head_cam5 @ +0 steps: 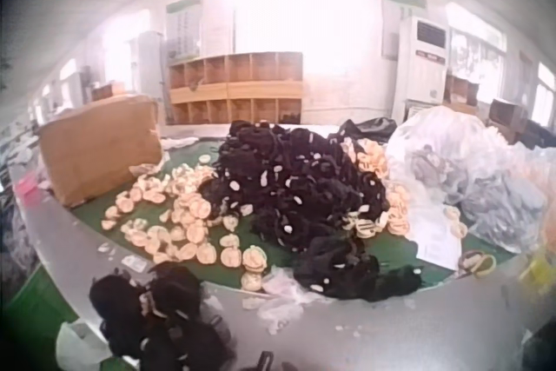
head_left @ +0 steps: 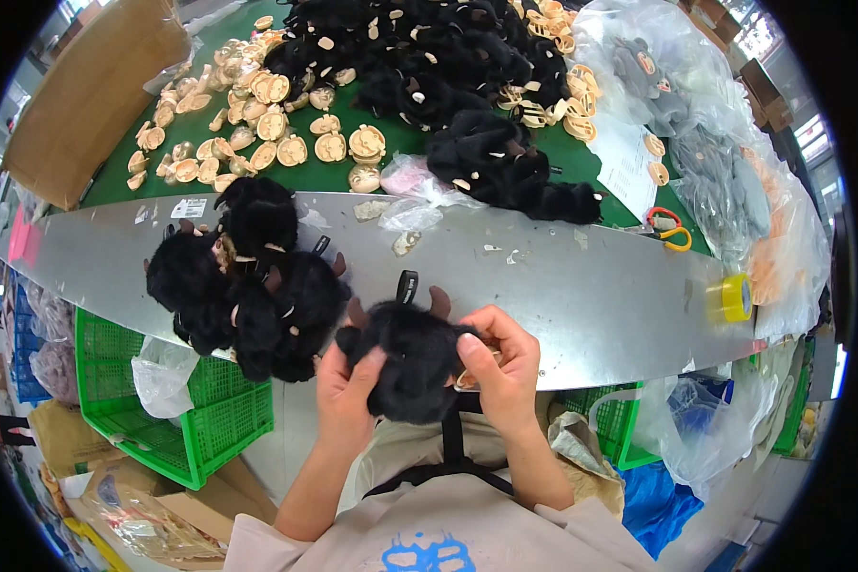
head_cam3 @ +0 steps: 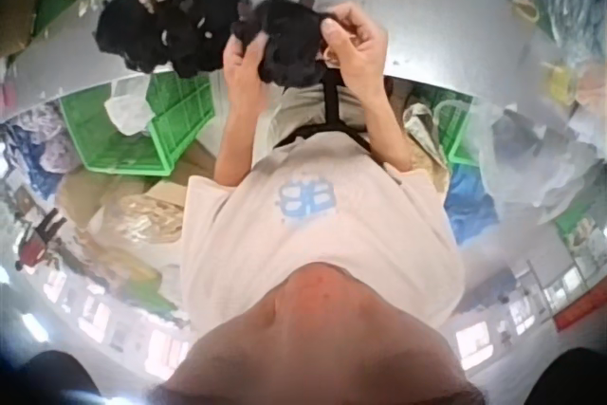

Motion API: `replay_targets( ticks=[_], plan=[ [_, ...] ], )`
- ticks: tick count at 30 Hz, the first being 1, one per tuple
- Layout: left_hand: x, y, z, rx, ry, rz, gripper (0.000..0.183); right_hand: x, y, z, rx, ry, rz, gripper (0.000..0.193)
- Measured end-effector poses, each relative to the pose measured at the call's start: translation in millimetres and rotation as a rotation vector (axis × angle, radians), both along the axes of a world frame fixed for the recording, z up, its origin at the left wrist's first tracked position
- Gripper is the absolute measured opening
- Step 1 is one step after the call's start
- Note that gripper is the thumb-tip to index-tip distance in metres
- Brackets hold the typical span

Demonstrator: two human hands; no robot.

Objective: The person assembles small black plush toys by inserting a round wooden base into each toy's opening, then closing the seam. Completed units are placed into a green basket on the table.

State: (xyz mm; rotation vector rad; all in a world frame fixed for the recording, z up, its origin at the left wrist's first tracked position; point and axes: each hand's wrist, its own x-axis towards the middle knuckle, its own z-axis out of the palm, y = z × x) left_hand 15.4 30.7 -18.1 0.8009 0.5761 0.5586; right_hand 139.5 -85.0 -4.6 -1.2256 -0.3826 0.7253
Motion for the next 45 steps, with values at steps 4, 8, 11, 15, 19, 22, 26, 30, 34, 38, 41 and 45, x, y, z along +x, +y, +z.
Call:
replay_targets(
  ticks=[4,8,11,15,19,22,26,30,34,38,41,45],
  plan=[
    [6.2,1.3,17.4,0.442,0.15,-0.083,0.057,-5.8,-3.9,-5.6,0.016,0.064,0.014,0.012],
    [9.6,2.6,6.3,0.78,0.347,0.009,0.061,-20.1,-18.3,-7.0,0.133,0.09,0.051,0.013],
    [16.0,2.7,14.7,0.514,0.361,0.071,0.056,-26.2,-28.4,-8.2,0.171,-0.045,0.089,0.013],
    [-2.3,4.5,8.5,1.109,0.178,0.259,0.051,-29.7,-24.4,3.1,0.123,0.028,-0.073,0.015],
    [-27.9,-4.2,5.3,0.931,-0.002,-0.331,0.068,-34.1,-22.4,5.0,-0.005,-0.319,-0.012,0.015],
    [-35.8,-21.7,-0.1,0.317,-0.057,-0.425,0.072,-33.7,-13.5,13.2,0.002,-0.79,0.108,0.016],
    [-32.6,-20.9,-1.4,-0.011,-0.138,-0.311,0.073,-35.2,-18.4,21.9,0.104,-0.575,0.203,0.022],
    [-18.8,-17.5,15.4,-0.052,0.034,-0.082,0.061,-42.4,-21.4,26.5,0.146,-0.29,0.096,0.027],
    [-10.4,-19.4,24.9,-0.16,0.069,0.045,0.041,-43.1,-28.1,16.3,0.213,0.062,0.093,0.023],
    [-13.5,-19.8,27.0,-0.278,0.201,-0.033,0.04,-43.6,-27.7,19.4,0.171,0.038,0.05,0.025],
    [-14.9,-26.2,25.2,-0.224,0.114,0.029,0.031,-44.4,-23.6,19.0,0.14,-0.013,0.008,0.026],
    [-19.3,-25.1,27.7,-0.171,0.097,-0.08,0.036,-44.5,-23.4,20.4,0.107,-0.012,0.004,0.026]
  ],
)
